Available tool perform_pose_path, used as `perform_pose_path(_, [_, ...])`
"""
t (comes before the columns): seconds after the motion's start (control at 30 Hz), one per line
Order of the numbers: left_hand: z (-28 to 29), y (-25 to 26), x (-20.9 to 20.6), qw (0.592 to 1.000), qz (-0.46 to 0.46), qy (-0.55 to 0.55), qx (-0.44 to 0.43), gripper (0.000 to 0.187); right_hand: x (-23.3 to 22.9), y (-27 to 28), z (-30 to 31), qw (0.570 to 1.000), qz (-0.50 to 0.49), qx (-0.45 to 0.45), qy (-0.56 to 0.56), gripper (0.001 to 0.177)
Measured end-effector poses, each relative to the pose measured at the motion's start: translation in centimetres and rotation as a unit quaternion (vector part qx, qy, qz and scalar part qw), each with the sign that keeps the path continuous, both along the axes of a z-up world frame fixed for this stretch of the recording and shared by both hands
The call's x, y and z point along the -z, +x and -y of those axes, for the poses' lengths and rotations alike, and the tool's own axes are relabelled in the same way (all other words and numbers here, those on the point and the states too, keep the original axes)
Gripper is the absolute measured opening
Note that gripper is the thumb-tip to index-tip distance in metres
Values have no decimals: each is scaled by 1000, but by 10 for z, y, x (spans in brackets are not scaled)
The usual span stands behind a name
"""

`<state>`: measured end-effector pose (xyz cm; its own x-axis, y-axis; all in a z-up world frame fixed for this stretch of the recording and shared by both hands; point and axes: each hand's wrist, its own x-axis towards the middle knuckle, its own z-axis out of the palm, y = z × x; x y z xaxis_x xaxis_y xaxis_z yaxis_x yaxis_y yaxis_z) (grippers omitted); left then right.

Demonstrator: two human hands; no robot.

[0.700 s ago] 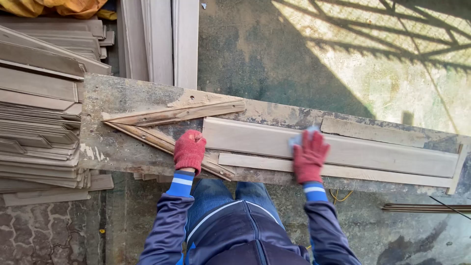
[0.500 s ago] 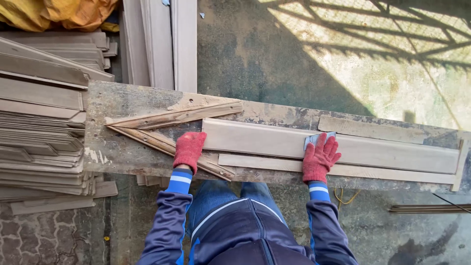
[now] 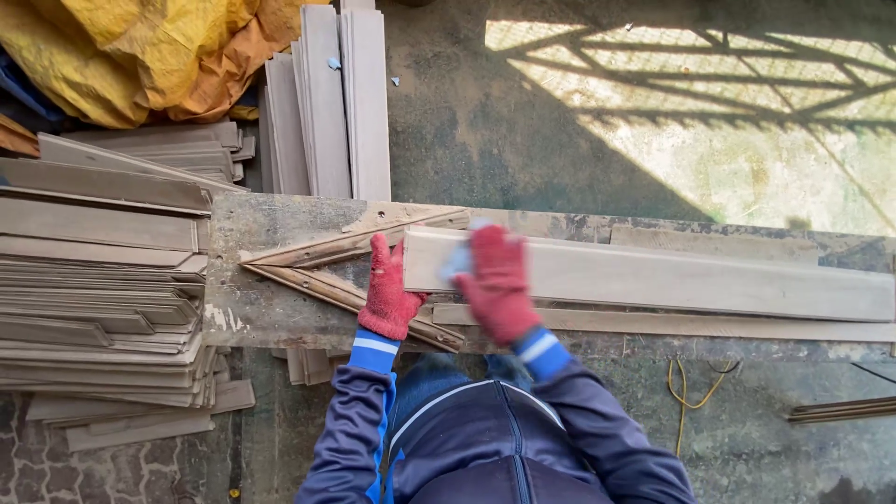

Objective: The person is sanding a long piece of wood using sandpaper and then an electric power sander.

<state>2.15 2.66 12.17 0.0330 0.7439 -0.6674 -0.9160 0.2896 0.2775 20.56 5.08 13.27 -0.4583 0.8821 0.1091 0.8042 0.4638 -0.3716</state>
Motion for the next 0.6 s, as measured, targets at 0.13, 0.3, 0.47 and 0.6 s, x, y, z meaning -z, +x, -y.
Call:
perform_pose_path(0.13, [11,-4,20,994,72,11,-84,86,-2,-59,10,990,53,-115,57,73])
perform_pose_path(0.3, [3,-2,-75,996,57,-62,-19,106,6,46,-11,995,91,32,26,68])
perform_pose_path(0.47, [5,0,-48,996,88,-17,-13,104,23,54,1,993,103,62,0,70])
perform_pose_path(0.6, [14,-2,18,983,170,28,-68,92,-9,-59,4,986,35,-151,64,68])
